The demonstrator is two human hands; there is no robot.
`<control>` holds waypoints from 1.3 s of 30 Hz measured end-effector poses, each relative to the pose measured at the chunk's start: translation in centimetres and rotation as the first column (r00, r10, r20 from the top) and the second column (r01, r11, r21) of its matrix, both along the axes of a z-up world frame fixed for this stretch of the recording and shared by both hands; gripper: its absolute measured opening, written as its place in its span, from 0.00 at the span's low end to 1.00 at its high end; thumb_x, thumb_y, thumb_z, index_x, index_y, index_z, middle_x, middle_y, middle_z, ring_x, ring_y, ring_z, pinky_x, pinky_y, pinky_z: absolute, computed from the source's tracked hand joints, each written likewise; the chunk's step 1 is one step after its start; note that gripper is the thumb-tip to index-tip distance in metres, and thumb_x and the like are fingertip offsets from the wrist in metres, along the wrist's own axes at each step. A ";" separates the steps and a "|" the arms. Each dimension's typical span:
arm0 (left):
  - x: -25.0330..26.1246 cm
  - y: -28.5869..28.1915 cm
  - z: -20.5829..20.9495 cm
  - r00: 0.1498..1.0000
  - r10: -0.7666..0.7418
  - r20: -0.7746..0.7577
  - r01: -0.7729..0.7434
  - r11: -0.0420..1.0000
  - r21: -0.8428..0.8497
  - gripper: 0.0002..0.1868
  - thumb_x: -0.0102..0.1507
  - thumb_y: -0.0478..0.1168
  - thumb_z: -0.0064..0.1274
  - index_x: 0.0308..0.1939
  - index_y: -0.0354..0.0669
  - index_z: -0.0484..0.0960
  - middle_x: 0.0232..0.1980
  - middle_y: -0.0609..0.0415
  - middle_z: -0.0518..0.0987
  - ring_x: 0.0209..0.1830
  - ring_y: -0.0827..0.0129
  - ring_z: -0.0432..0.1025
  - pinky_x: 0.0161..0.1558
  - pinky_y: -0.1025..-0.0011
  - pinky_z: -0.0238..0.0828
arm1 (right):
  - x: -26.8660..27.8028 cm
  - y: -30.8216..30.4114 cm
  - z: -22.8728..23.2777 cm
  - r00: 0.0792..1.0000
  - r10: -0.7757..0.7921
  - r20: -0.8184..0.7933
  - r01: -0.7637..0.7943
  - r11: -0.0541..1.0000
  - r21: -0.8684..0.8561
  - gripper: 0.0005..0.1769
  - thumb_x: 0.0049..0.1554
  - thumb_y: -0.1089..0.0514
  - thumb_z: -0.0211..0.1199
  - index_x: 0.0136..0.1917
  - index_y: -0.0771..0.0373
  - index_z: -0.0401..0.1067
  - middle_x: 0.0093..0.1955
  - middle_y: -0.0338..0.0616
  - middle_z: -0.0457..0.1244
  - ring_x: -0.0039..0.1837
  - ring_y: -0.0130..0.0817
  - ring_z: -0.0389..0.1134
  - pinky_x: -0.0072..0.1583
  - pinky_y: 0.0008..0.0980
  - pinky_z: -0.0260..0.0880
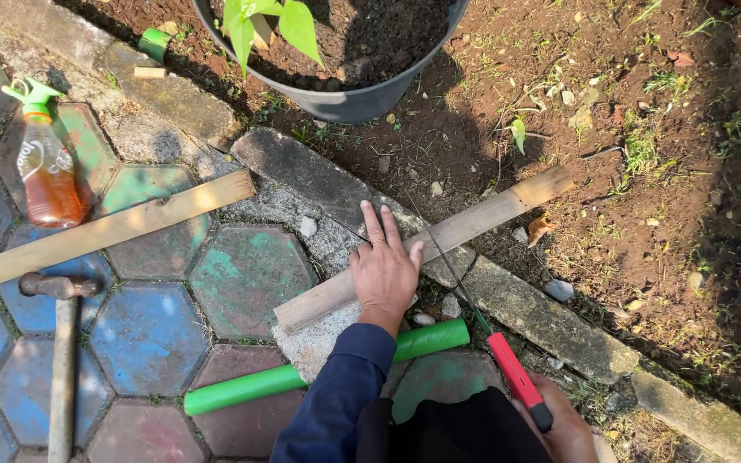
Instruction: The recorder uses a hand saw to cut through a bamboo pole supported by a brick in a garden setting.
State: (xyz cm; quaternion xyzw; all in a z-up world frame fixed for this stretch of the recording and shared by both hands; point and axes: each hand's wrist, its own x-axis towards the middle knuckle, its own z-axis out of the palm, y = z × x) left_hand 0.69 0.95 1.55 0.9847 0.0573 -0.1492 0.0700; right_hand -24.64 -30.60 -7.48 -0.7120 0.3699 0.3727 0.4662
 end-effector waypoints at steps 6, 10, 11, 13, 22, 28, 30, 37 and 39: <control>-0.3 -0.3 -0.4 0.998 -0.012 0.057 0.011 1.000 0.023 0.45 0.68 0.64 0.40 0.79 0.35 0.53 0.82 0.34 0.42 0.47 0.51 0.75 0.54 0.52 0.68 | 8.1 7.4 13.9 0.713 0.509 0.482 -0.322 0.849 -0.420 0.25 0.53 0.55 0.68 0.62 0.62 0.70 0.58 0.54 0.68 0.59 0.45 0.71 0.59 0.38 0.70; -0.2 -0.1 -0.6 1.000 0.000 0.032 -0.001 1.000 0.011 0.45 0.69 0.65 0.38 0.79 0.35 0.51 0.82 0.34 0.40 0.50 0.49 0.74 0.55 0.51 0.68 | 7.4 7.0 13.2 0.798 0.465 0.384 -0.325 0.867 -0.377 0.23 0.56 0.45 0.64 0.62 0.57 0.73 0.52 0.52 0.70 0.54 0.43 0.74 0.57 0.39 0.74; -0.2 0.0 -0.8 0.999 -0.006 0.032 0.006 1.000 0.003 0.46 0.68 0.65 0.38 0.78 0.35 0.51 0.82 0.33 0.39 0.51 0.48 0.74 0.56 0.50 0.68 | 6.6 6.4 12.2 0.688 0.499 0.527 -0.294 0.856 -0.426 0.25 0.54 0.47 0.64 0.62 0.59 0.72 0.55 0.55 0.70 0.56 0.44 0.74 0.57 0.40 0.73; -0.3 0.3 -0.4 1.000 -0.006 0.004 0.006 1.000 -0.006 0.46 0.69 0.65 0.38 0.79 0.35 0.50 0.82 0.34 0.39 0.52 0.48 0.74 0.56 0.51 0.68 | 6.9 6.8 13.8 0.735 0.506 0.451 -0.318 0.845 -0.430 0.27 0.54 0.46 0.64 0.64 0.60 0.70 0.51 0.54 0.70 0.53 0.44 0.74 0.54 0.42 0.73; -0.1 0.1 -0.1 0.999 -0.016 -0.032 0.015 1.000 -0.026 0.46 0.70 0.66 0.37 0.79 0.34 0.50 0.83 0.32 0.39 0.53 0.49 0.73 0.58 0.51 0.67 | 9.2 9.1 15.4 0.898 0.412 0.152 -0.329 0.861 -0.389 0.25 0.58 0.43 0.64 0.65 0.53 0.71 0.39 0.48 0.69 0.41 0.41 0.74 0.47 0.44 0.75; -0.3 0.2 -1.2 0.999 -0.032 0.042 0.031 0.999 0.016 0.47 0.68 0.67 0.39 0.78 0.33 0.53 0.81 0.31 0.41 0.52 0.48 0.73 0.56 0.51 0.68 | 8.1 8.7 13.5 0.790 0.453 0.413 -0.277 0.864 -0.420 0.26 0.54 0.47 0.64 0.63 0.58 0.70 0.42 0.49 0.70 0.43 0.41 0.75 0.47 0.41 0.74; -0.3 0.1 -1.4 0.997 -0.037 0.060 0.037 0.999 0.010 0.47 0.68 0.67 0.39 0.78 0.33 0.53 0.82 0.31 0.42 0.52 0.48 0.73 0.56 0.51 0.68 | 9.3 9.7 14.0 0.820 0.429 0.380 -0.256 0.867 -0.427 0.26 0.55 0.47 0.63 0.64 0.57 0.70 0.43 0.50 0.70 0.43 0.41 0.75 0.48 0.42 0.74; 0.0 0.0 -0.5 1.000 -0.011 0.021 0.011 1.000 -0.019 0.48 0.67 0.66 0.41 0.78 0.31 0.53 0.82 0.31 0.41 0.51 0.50 0.73 0.55 0.52 0.67 | 9.4 10.3 12.9 0.850 0.397 0.346 -0.260 0.888 -0.380 0.25 0.56 0.48 0.64 0.65 0.57 0.70 0.42 0.51 0.70 0.43 0.42 0.75 0.47 0.42 0.74; -0.6 0.2 -1.3 0.997 -0.026 0.069 0.026 1.000 0.006 0.48 0.67 0.67 0.42 0.77 0.31 0.54 0.81 0.30 0.42 0.51 0.49 0.73 0.55 0.53 0.67 | 8.9 10.5 12.8 0.828 0.397 0.397 -0.246 0.893 -0.378 0.26 0.54 0.49 0.64 0.64 0.58 0.71 0.43 0.49 0.70 0.42 0.40 0.75 0.46 0.42 0.73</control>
